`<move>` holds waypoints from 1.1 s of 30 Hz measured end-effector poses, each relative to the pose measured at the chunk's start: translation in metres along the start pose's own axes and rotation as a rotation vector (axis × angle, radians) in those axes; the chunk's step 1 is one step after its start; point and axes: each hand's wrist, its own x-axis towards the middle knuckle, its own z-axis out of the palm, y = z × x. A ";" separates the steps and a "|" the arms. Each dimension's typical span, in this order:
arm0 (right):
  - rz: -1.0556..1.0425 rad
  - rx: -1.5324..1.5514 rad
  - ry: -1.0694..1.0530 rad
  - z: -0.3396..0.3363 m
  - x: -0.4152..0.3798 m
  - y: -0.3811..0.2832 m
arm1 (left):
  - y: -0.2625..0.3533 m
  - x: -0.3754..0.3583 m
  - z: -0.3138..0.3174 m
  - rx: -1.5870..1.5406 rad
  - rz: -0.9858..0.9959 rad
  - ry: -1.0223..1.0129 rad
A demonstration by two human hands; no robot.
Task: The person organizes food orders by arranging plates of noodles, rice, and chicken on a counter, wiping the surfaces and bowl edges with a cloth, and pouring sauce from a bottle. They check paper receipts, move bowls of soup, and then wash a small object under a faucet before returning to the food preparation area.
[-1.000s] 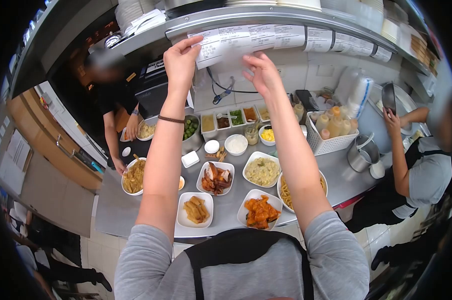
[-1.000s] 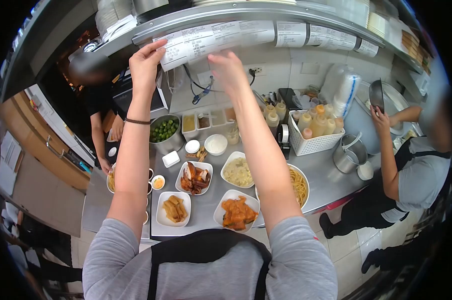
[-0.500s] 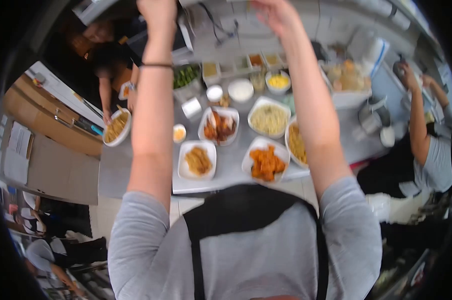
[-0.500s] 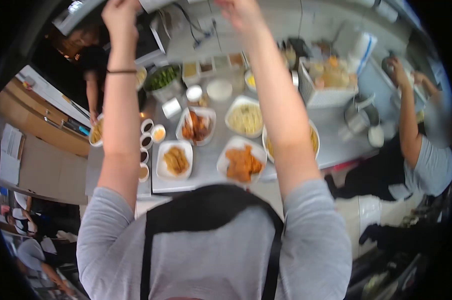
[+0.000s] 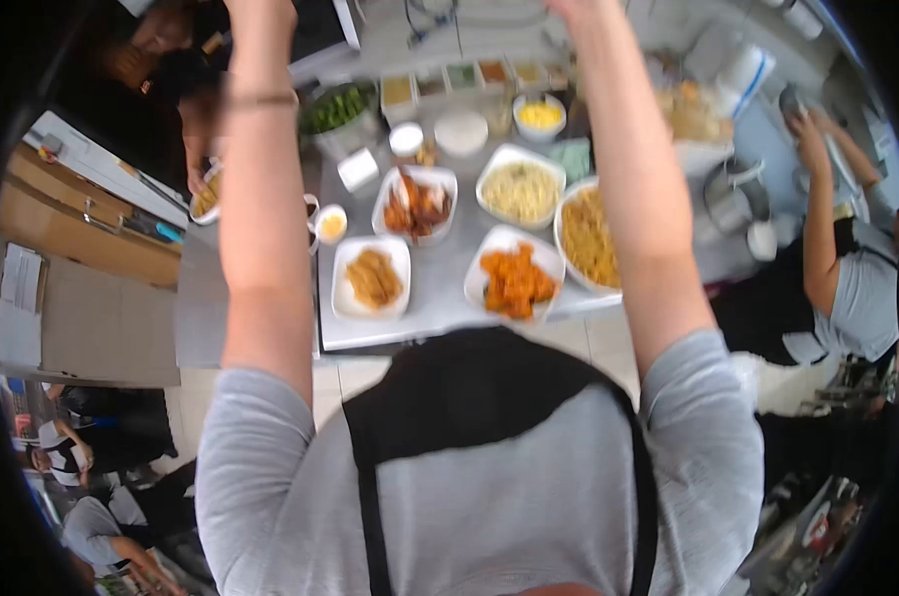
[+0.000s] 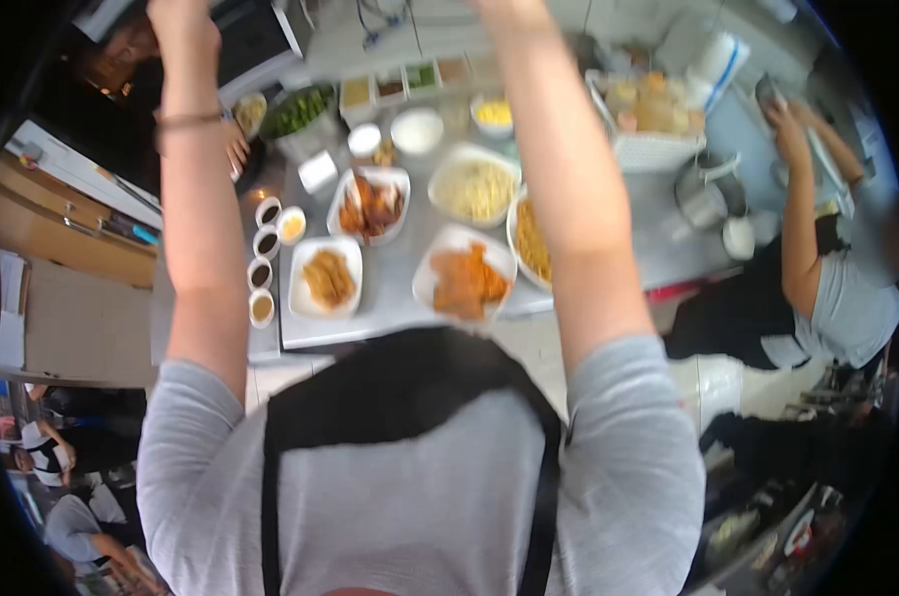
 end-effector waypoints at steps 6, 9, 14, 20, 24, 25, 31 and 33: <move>0.035 0.013 0.172 0.030 -0.006 0.001 | -0.007 -0.007 0.003 0.024 -0.062 0.030; 0.013 0.090 0.164 0.032 -0.005 0.000 | -0.004 -0.011 0.003 0.005 -0.097 0.002; -0.051 0.130 0.241 0.034 0.000 0.006 | -0.004 -0.017 0.000 0.103 -0.139 -0.047; -0.051 0.077 0.331 0.037 -0.008 0.015 | -0.005 -0.020 0.000 0.051 -0.151 -0.031; 0.052 0.097 0.280 0.038 -0.023 0.028 | -0.007 -0.024 0.000 0.062 -0.144 -0.046; 0.123 0.068 0.263 0.039 -0.026 0.029 | -0.006 -0.026 0.003 0.059 -0.167 -0.066; 0.054 0.158 0.227 0.051 -0.008 0.015 | 0.001 -0.026 0.044 -0.172 -0.318 -0.221; -0.030 0.162 0.158 0.054 0.003 0.007 | 0.002 -0.021 0.059 -0.206 -0.207 -0.170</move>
